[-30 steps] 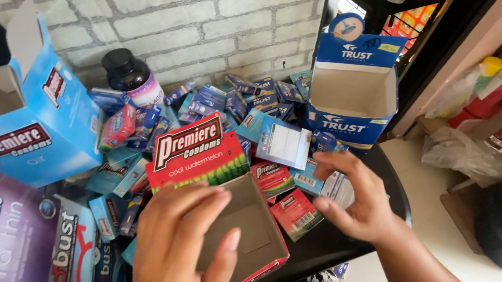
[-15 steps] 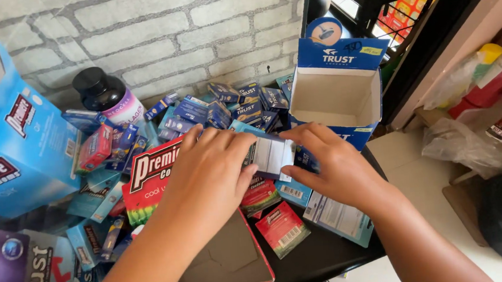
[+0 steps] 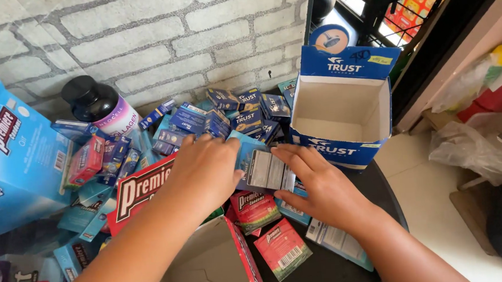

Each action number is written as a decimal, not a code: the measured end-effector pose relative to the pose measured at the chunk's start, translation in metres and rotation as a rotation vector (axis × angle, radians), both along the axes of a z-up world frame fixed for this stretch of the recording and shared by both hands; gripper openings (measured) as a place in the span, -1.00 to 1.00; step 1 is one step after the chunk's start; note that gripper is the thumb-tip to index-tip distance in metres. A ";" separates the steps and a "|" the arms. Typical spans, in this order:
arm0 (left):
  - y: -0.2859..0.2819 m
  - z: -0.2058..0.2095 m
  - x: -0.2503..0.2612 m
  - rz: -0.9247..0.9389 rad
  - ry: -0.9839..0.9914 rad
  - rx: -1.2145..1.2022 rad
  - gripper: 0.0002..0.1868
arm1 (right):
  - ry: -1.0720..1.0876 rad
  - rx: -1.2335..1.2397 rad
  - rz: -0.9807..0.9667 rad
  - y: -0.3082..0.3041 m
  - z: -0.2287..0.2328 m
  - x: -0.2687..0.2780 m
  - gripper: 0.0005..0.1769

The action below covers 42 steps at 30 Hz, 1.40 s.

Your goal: The person organizes various boxes of condoms on a counter. They open a blue box of Robust condoms and arrange the individual packets inside. They also handle and stack boxes of Premiere condoms, including ultra thin and cool watermelon varieties, and a box of Trust condoms.

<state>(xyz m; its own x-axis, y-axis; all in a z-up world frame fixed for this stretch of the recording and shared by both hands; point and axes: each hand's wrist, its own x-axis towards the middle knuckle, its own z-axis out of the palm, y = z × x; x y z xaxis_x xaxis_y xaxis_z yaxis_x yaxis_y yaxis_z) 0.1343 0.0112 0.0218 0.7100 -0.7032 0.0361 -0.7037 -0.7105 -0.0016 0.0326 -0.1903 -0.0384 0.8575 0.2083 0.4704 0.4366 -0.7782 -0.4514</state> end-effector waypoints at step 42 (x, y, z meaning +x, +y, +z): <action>0.024 0.049 -0.072 -0.214 -0.141 -0.717 -0.83 | -0.498 0.370 -0.079 -0.010 -0.031 -0.006 -0.56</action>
